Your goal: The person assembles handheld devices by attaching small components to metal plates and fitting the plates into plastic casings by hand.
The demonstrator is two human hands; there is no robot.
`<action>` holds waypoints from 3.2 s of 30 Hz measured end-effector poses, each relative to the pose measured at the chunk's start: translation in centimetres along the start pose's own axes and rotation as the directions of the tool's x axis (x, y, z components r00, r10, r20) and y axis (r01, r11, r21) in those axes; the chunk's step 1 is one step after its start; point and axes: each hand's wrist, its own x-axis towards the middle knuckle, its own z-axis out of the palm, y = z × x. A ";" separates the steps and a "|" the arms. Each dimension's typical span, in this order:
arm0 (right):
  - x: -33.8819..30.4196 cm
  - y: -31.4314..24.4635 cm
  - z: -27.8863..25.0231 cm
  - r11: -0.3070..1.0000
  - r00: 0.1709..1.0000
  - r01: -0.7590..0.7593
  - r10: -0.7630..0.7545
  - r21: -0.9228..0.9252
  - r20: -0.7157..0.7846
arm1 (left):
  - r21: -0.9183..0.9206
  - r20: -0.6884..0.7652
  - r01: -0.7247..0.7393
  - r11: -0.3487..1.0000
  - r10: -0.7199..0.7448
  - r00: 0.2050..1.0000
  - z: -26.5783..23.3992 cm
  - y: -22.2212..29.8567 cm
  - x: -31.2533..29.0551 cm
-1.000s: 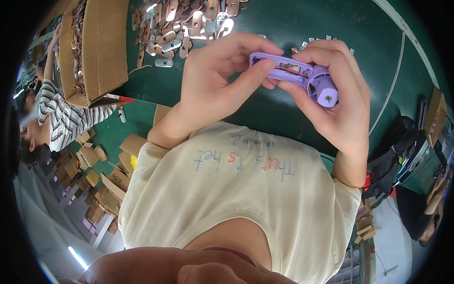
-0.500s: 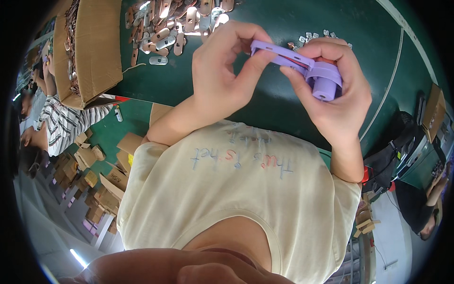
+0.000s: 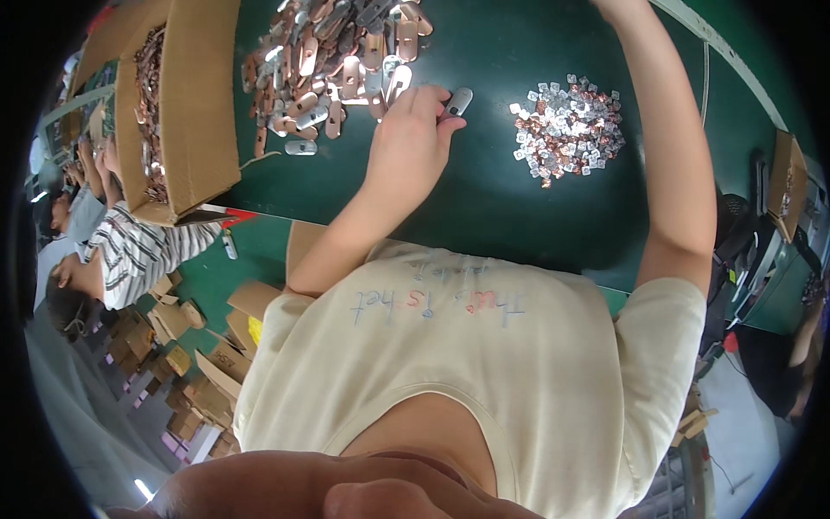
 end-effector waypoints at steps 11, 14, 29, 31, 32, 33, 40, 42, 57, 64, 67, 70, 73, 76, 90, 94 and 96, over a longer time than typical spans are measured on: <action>-13.4 -1.4 3.9 0.852 0.898 0.336 -0.161 -0.401 0.410 | -0.631 0.238 0.248 0.735 -0.121 0.964 -2.1 -0.4 1.7; -13.3 -2.2 3.5 0.816 0.885 0.361 -0.146 -0.452 0.443 | -0.778 0.289 0.319 0.541 -0.142 0.947 -3.6 0.8 1.6; -16.5 -6.1 3.1 0.715 0.969 -0.177 0.007 0.676 0.246 | -0.942 0.145 0.172 0.288 -0.113 0.983 -4.9 2.3 1.3; -16.8 -6.3 3.1 0.756 0.980 -0.130 -0.002 0.641 0.201 | -0.950 0.189 0.209 0.233 -0.105 0.976 -4.8 2.5 1.4; -17.0 -6.5 3.2 0.794 0.988 -0.083 -0.015 0.602 0.156 | -0.954 0.166 0.187 0.235 -0.106 0.980 -4.5 2.6 1.4; -17.2 -6.6 3.4 0.794 0.988 -0.083 -0.016 0.602 0.156 | -0.957 0.143 0.165 0.237 -0.109 0.984 -4.4 2.6 1.4; -16.9 -6.7 4.1 0.823 0.818 0.568 -0.566 -0.016 -0.106 | -0.956 0.204 0.225 0.189 -0.123 0.971 -4.1 2.7 1.4; -17.0 -6.7 4.2 0.812 0.807 0.583 -0.582 -0.024 -0.094 | -0.944 0.227 0.255 0.208 -0.151 0.962 -3.7 2.2 1.3; -16.8 -6.2 4.7 0.407 0.504 0.745 -0.862 -0.528 0.046 | -0.935 0.213 0.248 0.255 -0.156 0.964 -4.9 2.9 0.4; -15.7 -6.9 3.3 0.261 0.430 0.801 -0.877 -0.538 0.214 | -0.909 0.235 0.237 0.344 -0.048 0.971 -5.5 2.5 1.3; -14.4 -6.7 2.7 0.188 0.407 0.822 -0.855 -0.537 0.323 | -0.916 0.300 0.282 0.286 0.018 0.954 -5.6 1.4 2.4; -14.2 -7.5 2.7 0.229 0.464 0.816 -0.807 -0.531 0.365 | -0.959 0.227 0.217 0.182 0.031 0.974 -5.5 1.1 2.6; -11.3 -7.4 3.5 0.518 0.563 0.825 -0.783 -0.225 0.265 | -0.952 0.227 0.237 0.191 -0.076 0.971 -5.8 -0.6 3.5; -5.2 -7.9 3.6 0.663 0.689 0.696 -0.725 -0.277 -0.002 | -0.952 0.158 0.188 0.244 -0.137 0.978 -6.0 -2.2 3.7; 28.7 -1.3 2.7 0.074 0.963 0.162 -0.229 -0.984 0.141 | -0.926 0.212 0.263 0.269 -0.205 0.956 -4.4 -3.9 4.1; 25.0 0.8 0.7 0.101 0.812 0.274 -0.557 -0.956 0.173 | -0.928 0.167 0.223 0.297 -0.201 0.965 -4.1 -4.0 4.2; 22.7 1.8 -0.1 0.157 0.772 0.385 -0.594 -0.910 0.224 | -0.905 0.194 0.250 0.344 -0.190 0.962 -4.6 -3.6 4.5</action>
